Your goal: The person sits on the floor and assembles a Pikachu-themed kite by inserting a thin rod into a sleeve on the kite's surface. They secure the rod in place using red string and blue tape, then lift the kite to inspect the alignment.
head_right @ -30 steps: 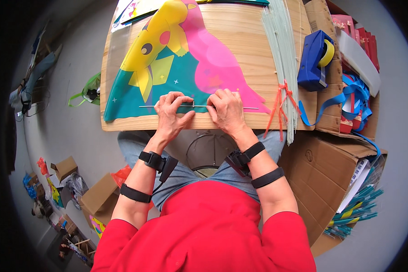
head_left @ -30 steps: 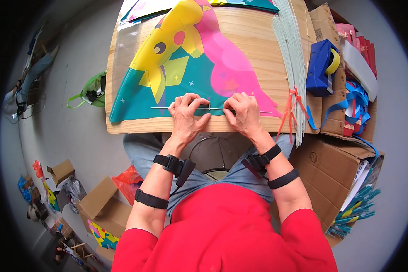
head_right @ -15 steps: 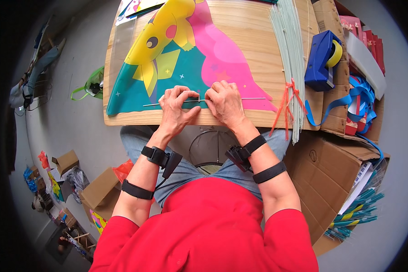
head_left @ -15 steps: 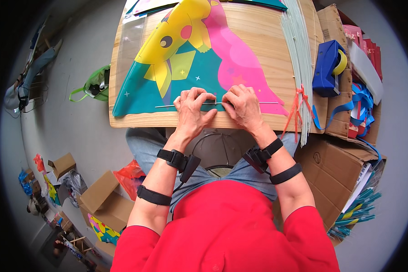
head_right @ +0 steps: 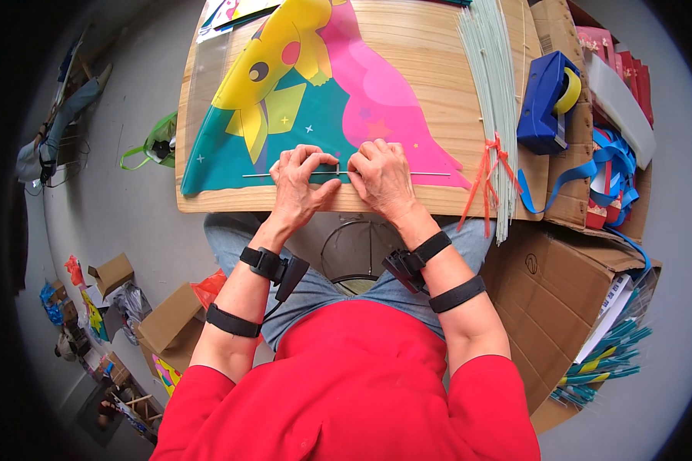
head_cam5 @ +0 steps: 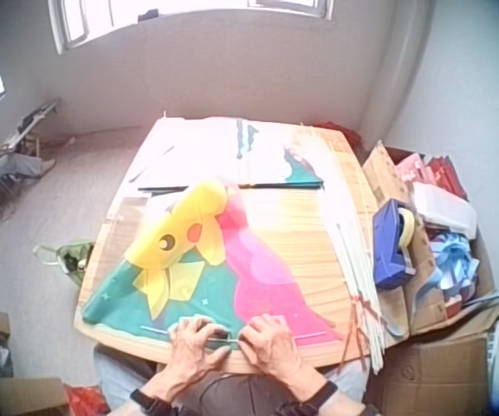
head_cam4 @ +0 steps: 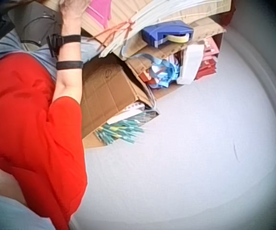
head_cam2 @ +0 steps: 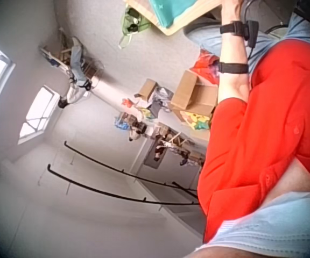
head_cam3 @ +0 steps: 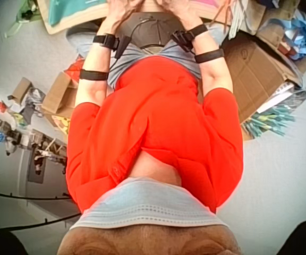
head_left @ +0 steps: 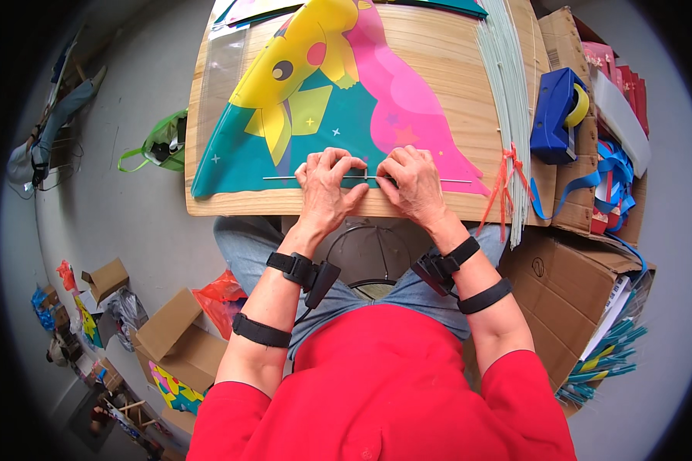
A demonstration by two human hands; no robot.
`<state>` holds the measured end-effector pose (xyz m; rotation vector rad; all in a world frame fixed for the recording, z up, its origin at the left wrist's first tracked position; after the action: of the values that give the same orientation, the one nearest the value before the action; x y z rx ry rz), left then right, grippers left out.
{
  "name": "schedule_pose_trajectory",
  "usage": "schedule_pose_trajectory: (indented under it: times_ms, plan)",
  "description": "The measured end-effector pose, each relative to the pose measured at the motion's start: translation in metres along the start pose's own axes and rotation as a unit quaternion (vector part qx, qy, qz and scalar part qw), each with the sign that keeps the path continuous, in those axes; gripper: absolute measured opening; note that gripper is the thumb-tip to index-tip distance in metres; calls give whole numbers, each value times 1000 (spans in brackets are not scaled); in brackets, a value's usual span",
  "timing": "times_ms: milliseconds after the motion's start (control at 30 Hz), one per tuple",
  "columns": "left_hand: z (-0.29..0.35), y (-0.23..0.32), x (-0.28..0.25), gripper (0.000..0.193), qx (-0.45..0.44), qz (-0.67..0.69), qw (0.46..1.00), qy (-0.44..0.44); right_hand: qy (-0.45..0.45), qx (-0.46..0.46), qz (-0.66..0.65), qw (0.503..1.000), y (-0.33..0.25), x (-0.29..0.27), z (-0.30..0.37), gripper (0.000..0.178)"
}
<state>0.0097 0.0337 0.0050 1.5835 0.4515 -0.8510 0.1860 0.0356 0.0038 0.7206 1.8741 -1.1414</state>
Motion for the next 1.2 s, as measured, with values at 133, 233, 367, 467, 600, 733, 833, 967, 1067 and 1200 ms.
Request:
schedule_pose_trajectory:
  times_ms: [133,233,367,467,600,733,833,967,1067,1200]
  plan:
    - [0,0,4,30,7,-5,1000,13,6,6,-10,1000,1,1,1,11]
    - [-1,1,5,26,6,-12,1000,19,2,10,-8,1000,1,0,1,11]
    - [0,0,4,23,3,-24,1000,20,-2,9,-7,1000,-1,2,1,12]
    - [-1,0,5,23,4,-23,1000,19,-5,12,-12,1000,-1,0,1,13]
    - [-1,0,5,24,5,-24,999,21,-8,17,-11,1000,-1,1,1,13]
    - [-2,0,5,24,12,-21,999,27,-5,14,-10,1000,0,2,2,12]
    - [-1,-1,5,24,2,-13,1000,25,-6,17,-14,1000,0,2,2,12]
    - [-1,0,5,24,1,-15,1000,24,-5,16,-12,1000,-1,1,1,12]
    - [-1,0,5,24,3,-19,1000,23,-5,16,-11,1000,0,2,1,12]
    - [-1,-1,5,25,7,-25,999,23,-9,16,-13,1000,0,1,1,12]
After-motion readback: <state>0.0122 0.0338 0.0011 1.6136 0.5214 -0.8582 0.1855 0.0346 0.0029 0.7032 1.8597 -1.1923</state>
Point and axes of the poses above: each hand's wrist, its own z-axis away from the middle knuckle, its own x-axis out of the palm, y = z × x, the point moved 3 cm from there along -z, towards the middle knuckle, and after that the axes turned 4 degrees about z, right-handed, at the moved point
